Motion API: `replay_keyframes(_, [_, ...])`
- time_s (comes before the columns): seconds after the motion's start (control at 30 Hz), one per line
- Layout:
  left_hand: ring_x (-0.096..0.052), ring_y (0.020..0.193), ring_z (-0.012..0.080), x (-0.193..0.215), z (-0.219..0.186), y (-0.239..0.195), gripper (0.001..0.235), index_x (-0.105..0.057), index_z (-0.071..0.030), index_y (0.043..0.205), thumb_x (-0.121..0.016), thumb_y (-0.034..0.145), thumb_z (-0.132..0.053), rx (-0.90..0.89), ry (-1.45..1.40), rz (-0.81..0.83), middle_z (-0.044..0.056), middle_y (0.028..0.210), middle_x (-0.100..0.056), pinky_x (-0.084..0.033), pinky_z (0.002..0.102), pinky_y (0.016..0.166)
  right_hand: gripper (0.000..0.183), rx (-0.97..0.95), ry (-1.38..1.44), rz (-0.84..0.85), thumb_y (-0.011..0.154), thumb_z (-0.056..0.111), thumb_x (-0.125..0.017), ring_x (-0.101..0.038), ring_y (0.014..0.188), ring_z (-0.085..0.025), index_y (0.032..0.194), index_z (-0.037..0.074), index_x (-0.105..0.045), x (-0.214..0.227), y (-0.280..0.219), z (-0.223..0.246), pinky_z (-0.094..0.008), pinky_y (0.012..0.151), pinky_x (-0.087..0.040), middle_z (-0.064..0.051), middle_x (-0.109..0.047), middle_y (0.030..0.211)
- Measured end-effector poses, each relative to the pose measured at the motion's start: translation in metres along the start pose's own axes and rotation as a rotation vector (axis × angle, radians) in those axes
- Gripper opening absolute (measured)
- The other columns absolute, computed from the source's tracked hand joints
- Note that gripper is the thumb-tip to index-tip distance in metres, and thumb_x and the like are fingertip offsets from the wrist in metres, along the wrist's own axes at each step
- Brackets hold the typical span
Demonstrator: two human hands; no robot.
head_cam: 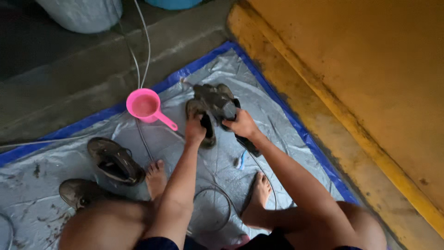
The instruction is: The person sits on a plastic sheet and uses a handheld steam cleaner to clean a pair of brown shoes. They then use a toothbrush to scrub the shoes after dipping it into a pink cup of water.
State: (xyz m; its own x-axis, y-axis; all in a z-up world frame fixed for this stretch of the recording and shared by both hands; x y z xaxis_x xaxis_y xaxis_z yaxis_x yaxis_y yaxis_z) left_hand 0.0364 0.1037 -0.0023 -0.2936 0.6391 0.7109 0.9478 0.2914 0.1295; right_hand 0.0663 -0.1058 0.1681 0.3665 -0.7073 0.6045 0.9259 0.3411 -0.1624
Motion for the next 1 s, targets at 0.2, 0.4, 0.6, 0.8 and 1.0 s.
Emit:
replay_keyframes(0.2, [-0.055,0.143,0.0518,-0.043,0.074,0.003,0.048,-0.055,-0.007,0.143,-0.069,0.097,-0.01,0.15,-0.067,0.231,0.025,0.162,-0.036,-0.064,0.057,0.097,0.051,-0.009,-0.242,0.183,0.083,0.043,-0.086,-0.073,0.106,-0.053,0.112,0.001,-0.082,0.043,-0.004,0.054,-0.063,0.087,-0.054,-0.029,-0.078,0.101])
replay_keyframes(0.4, [-0.045,0.154,0.0463,-0.029,0.074,0.001,0.078,-0.054,-0.016,0.161,-0.085,0.089,-0.026,0.201,-0.213,0.324,0.023,0.166,-0.036,-0.051,0.058,0.123,0.027,0.023,-0.116,0.241,0.084,0.024,-0.088,-0.066,0.056,-0.029,0.08,-0.001,-0.078,0.08,-0.005,0.06,-0.044,0.059,-0.05,-0.015,-0.065,0.056])
replay_keyframes(0.6, [-0.03,0.163,0.048,0.012,0.047,-0.015,0.11,-0.04,-0.016,0.171,-0.098,0.081,-0.038,0.188,-0.35,0.445,0.028,0.172,-0.031,-0.031,0.062,0.133,0.041,-0.002,-0.228,0.265,0.08,0.04,-0.088,-0.079,0.085,-0.044,0.097,0.003,-0.083,0.058,0.002,0.04,-0.053,0.078,-0.057,-0.022,-0.076,0.074])
replay_keyframes(0.8, [-0.022,0.164,0.0546,0.052,0.01,-0.039,0.147,-0.023,-0.021,0.177,-0.109,0.058,-0.03,0.098,-0.187,0.538,0.034,0.177,-0.017,-0.027,0.065,0.136,0.043,-0.059,-0.27,0.322,0.073,0.05,-0.089,-0.08,0.084,-0.032,0.089,0.011,-0.08,0.053,0.004,0.039,-0.048,0.083,-0.059,-0.011,-0.075,0.067])
replay_keyframes(1.0, [-0.033,0.16,0.0522,0.022,0.033,-0.036,0.149,-0.03,-0.014,0.172,-0.111,0.047,-0.029,-0.05,-0.206,0.355,0.034,0.167,-0.034,-0.032,0.058,0.135,0.035,-0.127,-0.123,0.336,0.076,0.042,-0.092,-0.075,0.064,-0.026,0.092,0.012,-0.083,0.075,-0.006,0.03,-0.037,0.071,-0.059,-0.012,-0.072,0.063])
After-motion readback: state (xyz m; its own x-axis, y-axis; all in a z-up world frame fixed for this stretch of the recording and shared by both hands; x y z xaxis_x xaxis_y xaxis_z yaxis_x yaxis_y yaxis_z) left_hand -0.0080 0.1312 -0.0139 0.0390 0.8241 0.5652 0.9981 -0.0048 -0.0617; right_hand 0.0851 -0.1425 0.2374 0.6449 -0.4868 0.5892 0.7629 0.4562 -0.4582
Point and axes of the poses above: each hand's wrist, its own y-axis towards the middle knuckle, its own x-axis out of the back of the hand, z = x × y, the point moved 3 cm from there along y, towards the middle knuckle
